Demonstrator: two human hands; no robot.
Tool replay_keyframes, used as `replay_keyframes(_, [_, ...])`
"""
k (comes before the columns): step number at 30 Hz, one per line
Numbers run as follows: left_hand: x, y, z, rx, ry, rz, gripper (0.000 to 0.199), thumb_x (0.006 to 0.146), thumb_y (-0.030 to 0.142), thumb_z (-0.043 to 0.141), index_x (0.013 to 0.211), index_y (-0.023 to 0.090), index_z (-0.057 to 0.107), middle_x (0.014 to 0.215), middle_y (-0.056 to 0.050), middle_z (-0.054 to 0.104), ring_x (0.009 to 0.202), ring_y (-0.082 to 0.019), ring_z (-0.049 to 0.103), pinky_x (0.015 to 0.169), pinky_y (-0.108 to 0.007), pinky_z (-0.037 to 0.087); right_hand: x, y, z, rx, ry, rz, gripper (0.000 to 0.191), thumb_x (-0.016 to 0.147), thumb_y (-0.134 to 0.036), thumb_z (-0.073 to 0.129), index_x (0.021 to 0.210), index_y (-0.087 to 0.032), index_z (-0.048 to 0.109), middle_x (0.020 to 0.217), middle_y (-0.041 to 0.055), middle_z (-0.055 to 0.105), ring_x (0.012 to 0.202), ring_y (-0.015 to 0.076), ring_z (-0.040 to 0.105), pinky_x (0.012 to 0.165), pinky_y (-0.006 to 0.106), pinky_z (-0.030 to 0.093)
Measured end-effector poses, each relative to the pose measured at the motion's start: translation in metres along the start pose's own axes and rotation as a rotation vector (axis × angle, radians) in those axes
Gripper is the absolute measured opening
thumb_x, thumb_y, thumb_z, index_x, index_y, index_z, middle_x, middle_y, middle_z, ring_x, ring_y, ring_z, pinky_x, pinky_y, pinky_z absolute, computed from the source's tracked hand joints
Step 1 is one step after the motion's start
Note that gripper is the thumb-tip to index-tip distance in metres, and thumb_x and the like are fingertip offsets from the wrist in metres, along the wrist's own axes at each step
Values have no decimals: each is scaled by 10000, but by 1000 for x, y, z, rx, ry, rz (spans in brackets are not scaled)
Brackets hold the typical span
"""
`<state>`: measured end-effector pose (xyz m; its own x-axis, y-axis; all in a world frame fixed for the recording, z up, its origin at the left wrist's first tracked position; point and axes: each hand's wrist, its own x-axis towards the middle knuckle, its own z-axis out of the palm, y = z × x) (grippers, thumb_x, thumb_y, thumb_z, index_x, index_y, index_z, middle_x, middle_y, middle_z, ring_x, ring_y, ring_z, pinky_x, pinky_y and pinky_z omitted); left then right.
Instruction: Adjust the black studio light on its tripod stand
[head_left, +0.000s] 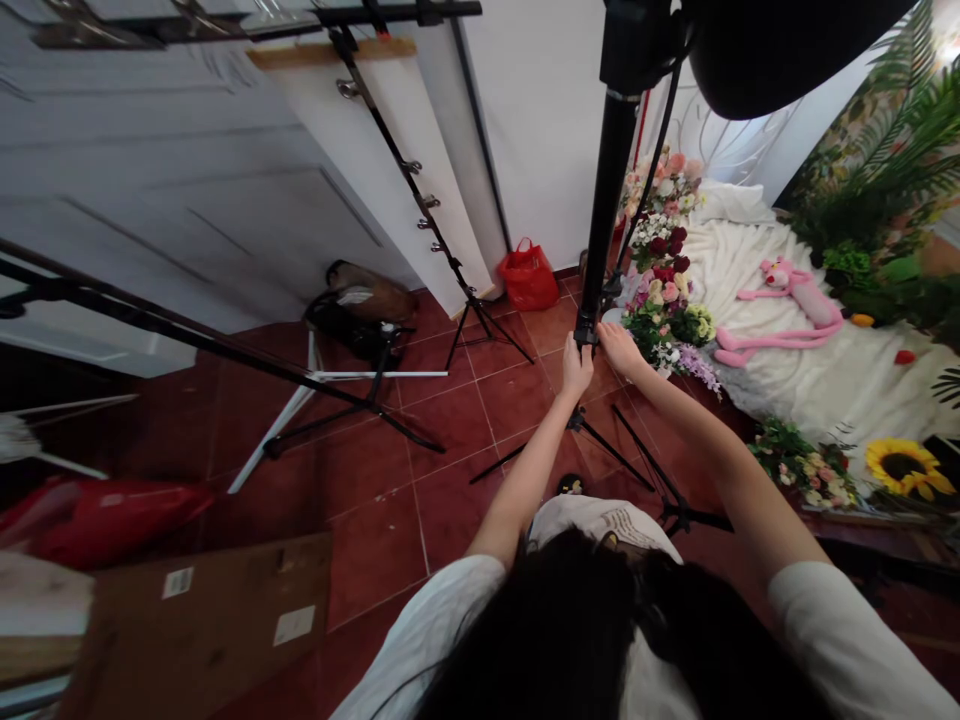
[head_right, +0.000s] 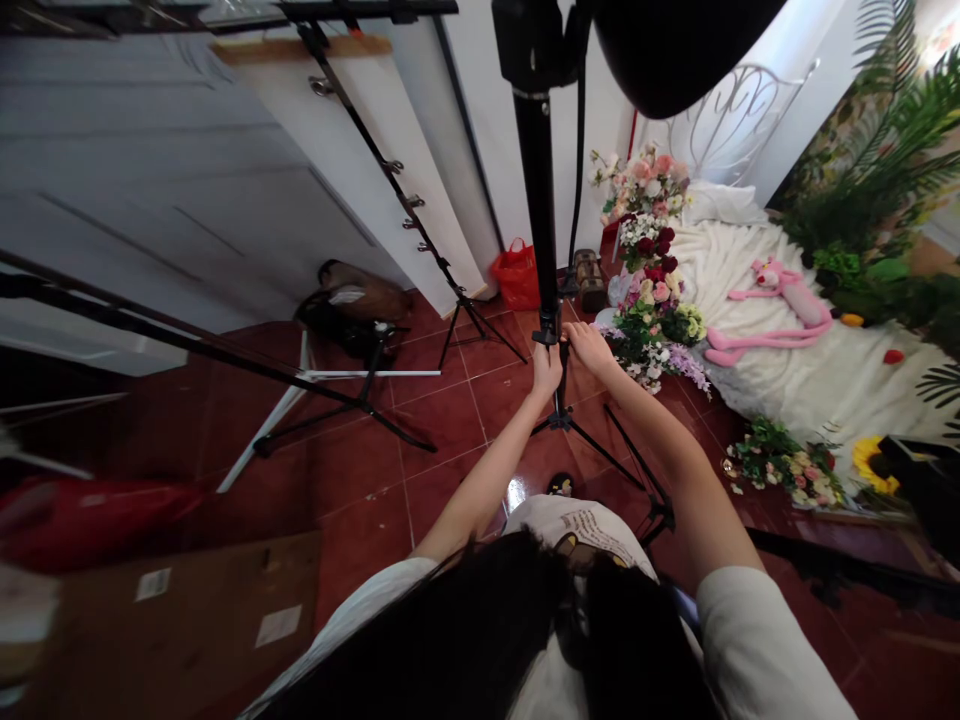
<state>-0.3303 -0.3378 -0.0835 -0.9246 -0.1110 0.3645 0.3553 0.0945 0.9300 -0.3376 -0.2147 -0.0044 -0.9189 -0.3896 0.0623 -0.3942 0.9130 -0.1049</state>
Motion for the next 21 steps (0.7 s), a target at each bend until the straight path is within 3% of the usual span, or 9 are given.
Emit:
replay_keyframes(4, [0,1,1,-10,7,-5,581,930,755,351,1003,221,568,1003,-113,633,978,-242,632,956,-423,497,-11,-5,18,92,141,88,438,958,-90,350,1365,-55,508,1310,236,602,1238,317,552,1038,444,442])
replay_keyframes(13, [0,0,2,-28,6,-1,556,938,734,361,1003,222,570,993,-110,647,986,-242,653,949,-428,514,-17,-4,8,152,94,63,413,906,-77,395,1300,-34,508,1429,290,510,1344,321,514,1091,469,433])
replay_keyframes(18, [0,0,2,-24,14,20,558,937,735,359,1013,224,571,1008,-114,654,991,-243,654,960,-435,509,-62,-4,26,197,138,100,627,874,-87,432,1499,-69,400,1563,272,392,1410,313,490,1102,472,472])
replay_keyframes(21, [0,0,2,-21,16,19,556,941,730,355,1012,221,565,1002,-114,651,976,-243,652,948,-431,510,-87,-1,34,240,96,83,616,892,-184,504,1495,-83,431,1606,278,340,1400,341,510,1120,518,467])
